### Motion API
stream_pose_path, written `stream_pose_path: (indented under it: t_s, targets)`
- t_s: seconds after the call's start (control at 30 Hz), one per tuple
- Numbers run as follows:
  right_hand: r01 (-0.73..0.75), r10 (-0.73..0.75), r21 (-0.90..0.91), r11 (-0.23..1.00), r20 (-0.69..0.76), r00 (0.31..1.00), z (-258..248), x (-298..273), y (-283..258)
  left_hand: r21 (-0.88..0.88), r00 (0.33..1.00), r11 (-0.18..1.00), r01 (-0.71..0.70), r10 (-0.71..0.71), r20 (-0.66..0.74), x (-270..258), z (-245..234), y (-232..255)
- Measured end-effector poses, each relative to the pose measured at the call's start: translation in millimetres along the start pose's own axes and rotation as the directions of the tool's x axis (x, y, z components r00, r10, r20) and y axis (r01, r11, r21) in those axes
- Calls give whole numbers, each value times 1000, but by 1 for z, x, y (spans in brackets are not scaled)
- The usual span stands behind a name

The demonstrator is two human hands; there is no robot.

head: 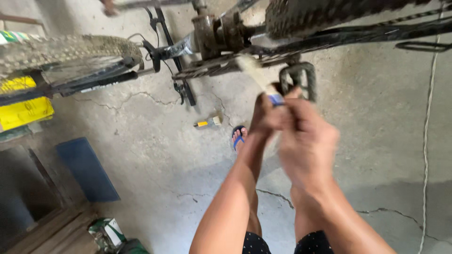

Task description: The person holds a green squeeze bottle and drips lubricant onto the bicycle chain while turning a pedal with the other hand to advance the chain. They then set the bottle aside, pick up a toothbrush, and scrub the pedal and chain area of the bike.

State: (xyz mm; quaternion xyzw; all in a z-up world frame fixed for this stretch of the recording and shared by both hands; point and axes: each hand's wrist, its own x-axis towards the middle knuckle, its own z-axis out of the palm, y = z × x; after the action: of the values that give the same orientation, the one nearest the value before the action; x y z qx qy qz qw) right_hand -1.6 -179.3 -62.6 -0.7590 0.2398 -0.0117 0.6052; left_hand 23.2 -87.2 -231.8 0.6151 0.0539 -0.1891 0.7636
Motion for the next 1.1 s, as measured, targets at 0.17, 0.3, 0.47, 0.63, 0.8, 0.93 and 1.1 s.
stream_pose_path:
  t_s: [0.17,0.3,0.47,0.63,0.8,0.93,1.1]
  targets:
    - [80,-76,65,995,-59,995,-69,33,16,115,928,940,322,-289,-236,-39,41,123]
    - [182,-175,65,981,-102,979,-120,49,28,115,918,940,320,-278,-283,-82,25,192]
    - [156,-137,67,985,-234,963,-128,48,31,-74,729,972,222,-215,-650,-126,-44,234]
    - [173,-155,91,981,-181,971,-105,18,39,143,650,964,224,-38,-759,-138,-103,234]
    - [-42,39,-65,997,-46,998,-64,-1,62,-79,675,996,40,-85,-733,-134,-118,219]
    - [4,-2,-254,967,11,1000,-43,6,75,-24,694,998,55,-55,-717,-135,-115,221]
    - [-60,75,-314,948,38,996,-29,23,87,52,736,986,155,-81,-672,-133,-110,225]
